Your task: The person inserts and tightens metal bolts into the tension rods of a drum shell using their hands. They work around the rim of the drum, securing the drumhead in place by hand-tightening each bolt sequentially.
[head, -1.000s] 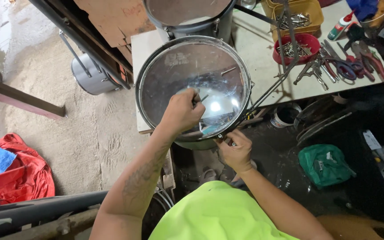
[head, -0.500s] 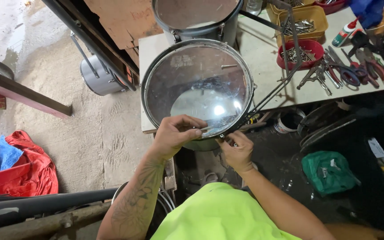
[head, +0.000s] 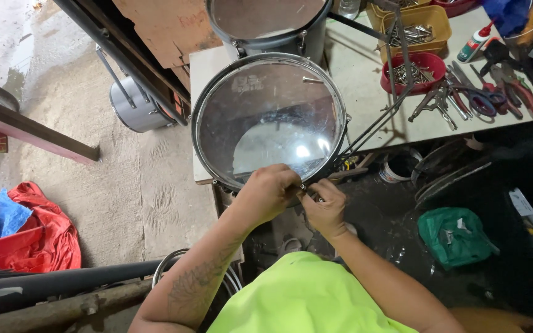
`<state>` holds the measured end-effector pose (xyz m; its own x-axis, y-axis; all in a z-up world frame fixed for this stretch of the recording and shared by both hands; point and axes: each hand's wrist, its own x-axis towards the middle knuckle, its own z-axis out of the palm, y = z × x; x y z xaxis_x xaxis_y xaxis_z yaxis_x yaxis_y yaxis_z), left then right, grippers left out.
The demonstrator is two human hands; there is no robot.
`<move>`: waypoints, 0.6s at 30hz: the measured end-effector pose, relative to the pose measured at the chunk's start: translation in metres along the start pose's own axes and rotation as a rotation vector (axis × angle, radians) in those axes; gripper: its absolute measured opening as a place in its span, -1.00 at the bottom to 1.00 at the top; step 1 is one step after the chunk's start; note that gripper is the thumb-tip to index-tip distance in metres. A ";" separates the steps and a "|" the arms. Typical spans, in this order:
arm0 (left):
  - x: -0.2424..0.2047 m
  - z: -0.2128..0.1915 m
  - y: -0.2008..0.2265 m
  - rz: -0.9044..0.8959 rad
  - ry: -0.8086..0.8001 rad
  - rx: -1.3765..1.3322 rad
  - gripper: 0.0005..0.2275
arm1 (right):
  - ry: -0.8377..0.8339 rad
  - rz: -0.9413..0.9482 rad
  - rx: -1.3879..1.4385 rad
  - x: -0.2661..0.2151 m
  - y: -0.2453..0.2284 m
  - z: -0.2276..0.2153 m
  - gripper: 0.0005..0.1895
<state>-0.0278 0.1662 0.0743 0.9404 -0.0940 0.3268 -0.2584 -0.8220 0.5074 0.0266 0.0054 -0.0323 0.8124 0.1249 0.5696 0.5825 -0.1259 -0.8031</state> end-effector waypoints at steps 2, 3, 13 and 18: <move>0.001 0.000 0.005 0.059 -0.001 0.025 -0.94 | 0.012 -0.007 -0.001 0.003 -0.003 0.000 -0.81; 0.001 -0.001 0.007 0.116 0.001 0.049 -0.97 | 0.021 -0.016 -0.002 0.005 -0.004 0.001 -0.82; 0.000 0.004 0.002 0.269 -0.020 0.204 -0.97 | 0.025 0.015 -0.028 0.004 -0.016 0.000 -0.79; 0.003 0.009 0.007 0.255 -0.161 0.304 -0.96 | -0.019 -0.021 0.029 -0.006 0.001 -0.002 -0.88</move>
<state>-0.0245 0.1555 0.0721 0.8836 -0.3823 0.2703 -0.4328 -0.8871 0.1602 0.0225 0.0029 -0.0366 0.7993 0.1456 0.5830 0.5979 -0.0949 -0.7960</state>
